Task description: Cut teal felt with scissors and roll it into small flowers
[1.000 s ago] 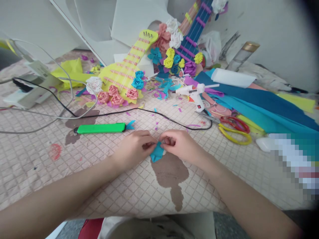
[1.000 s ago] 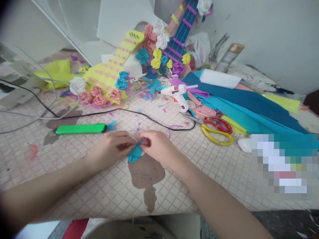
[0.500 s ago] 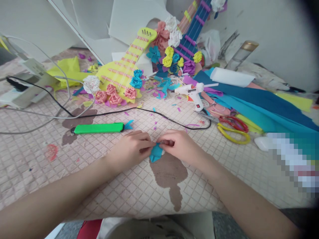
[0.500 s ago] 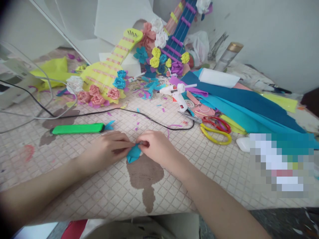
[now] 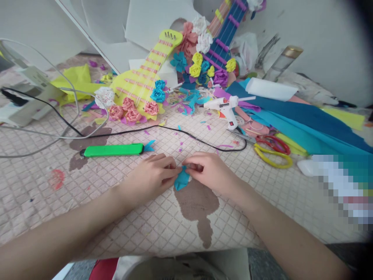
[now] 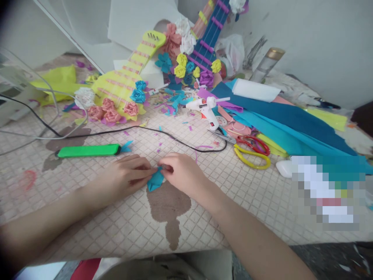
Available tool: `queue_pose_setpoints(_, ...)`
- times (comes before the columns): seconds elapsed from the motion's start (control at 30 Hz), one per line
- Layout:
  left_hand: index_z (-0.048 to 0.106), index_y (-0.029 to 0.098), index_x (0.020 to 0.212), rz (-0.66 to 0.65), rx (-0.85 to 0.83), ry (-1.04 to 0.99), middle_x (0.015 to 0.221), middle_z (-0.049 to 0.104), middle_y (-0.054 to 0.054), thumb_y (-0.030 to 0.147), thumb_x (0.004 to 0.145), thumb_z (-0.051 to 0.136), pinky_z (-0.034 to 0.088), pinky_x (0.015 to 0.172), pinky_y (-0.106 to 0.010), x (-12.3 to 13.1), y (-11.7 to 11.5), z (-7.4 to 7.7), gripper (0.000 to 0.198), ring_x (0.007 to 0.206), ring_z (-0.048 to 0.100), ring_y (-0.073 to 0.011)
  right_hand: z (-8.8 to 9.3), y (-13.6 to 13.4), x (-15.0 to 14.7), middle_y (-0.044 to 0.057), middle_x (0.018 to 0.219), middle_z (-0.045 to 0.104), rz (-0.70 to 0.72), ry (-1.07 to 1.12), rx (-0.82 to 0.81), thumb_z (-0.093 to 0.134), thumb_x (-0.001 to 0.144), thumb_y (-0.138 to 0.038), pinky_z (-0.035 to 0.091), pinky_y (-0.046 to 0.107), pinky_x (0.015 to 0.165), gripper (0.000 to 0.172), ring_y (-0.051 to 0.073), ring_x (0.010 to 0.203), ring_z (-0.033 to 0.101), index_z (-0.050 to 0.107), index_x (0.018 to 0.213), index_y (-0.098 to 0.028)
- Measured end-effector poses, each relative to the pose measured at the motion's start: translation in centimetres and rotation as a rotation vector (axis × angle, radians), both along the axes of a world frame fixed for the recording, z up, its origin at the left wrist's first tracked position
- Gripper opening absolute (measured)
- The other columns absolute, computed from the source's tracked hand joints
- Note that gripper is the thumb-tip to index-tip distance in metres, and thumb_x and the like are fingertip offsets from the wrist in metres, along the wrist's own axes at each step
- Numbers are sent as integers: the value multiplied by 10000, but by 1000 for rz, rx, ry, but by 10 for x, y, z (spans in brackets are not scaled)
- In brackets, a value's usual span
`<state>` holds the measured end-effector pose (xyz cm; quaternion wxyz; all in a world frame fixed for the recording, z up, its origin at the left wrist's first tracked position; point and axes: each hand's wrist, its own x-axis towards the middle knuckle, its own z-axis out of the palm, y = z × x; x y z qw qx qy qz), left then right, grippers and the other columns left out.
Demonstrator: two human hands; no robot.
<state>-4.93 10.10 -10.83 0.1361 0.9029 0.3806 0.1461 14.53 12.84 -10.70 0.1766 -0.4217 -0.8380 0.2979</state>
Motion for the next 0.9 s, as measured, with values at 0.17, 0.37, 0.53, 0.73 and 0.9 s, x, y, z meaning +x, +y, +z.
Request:
queue_pose_setpoints(0.17, 661, 212, 945, 3, 0, 19, 853, 611, -34, 245, 877, 475, 422, 722, -303, 0, 0, 0, 200, 783, 545, -156, 2, -1, 1, -2, 703, 578, 22, -36, 9, 556, 770, -93, 356, 228, 575, 185, 106, 643, 511, 706, 761, -202)
queue_pose_setpoints(0.37, 659, 212, 940, 4, 18, 19, 846, 606, -31, 244, 877, 473, 420, 712, -304, -1, -1, -1, 199, 767, 540, -152, 5, -3, 2, 10, 727, 595, 36, -132, 3, 566, 807, -148, 380, 247, 621, 188, 122, 681, 547, 731, 827, -235)
queue_pose_setpoints(0.53, 665, 210, 931, 2, 9, 35, 836, 599, -30, 238, 880, 463, 413, 708, -300, -1, -1, 1, 210, 768, 533, -153, 5, -4, 2, 13, 731, 604, 29, -189, 23, 561, 824, -192, 380, 250, 617, 182, 129, 696, 562, 733, 828, -249)
queue_pose_setpoints(0.73, 667, 212, 921, 59, 10, 88, 787, 557, -38, 239, 860, 460, 404, 654, -294, 2, -4, 6, 217, 724, 518, -156, 6, -4, 1, 5, 727, 622, 4, -185, 13, 581, 805, -184, 388, 245, 630, 165, 125, 701, 574, 735, 780, -237)
queue_pose_setpoints(0.9, 674, 196, 864, 76, -59, 45, 788, 542, -42, 274, 859, 452, 422, 674, -305, 0, -3, 9, 235, 729, 523, -160, 7, -3, 1, 3, 728, 625, -10, -178, -4, 585, 794, -165, 395, 240, 622, 169, 120, 688, 579, 736, 778, -237)
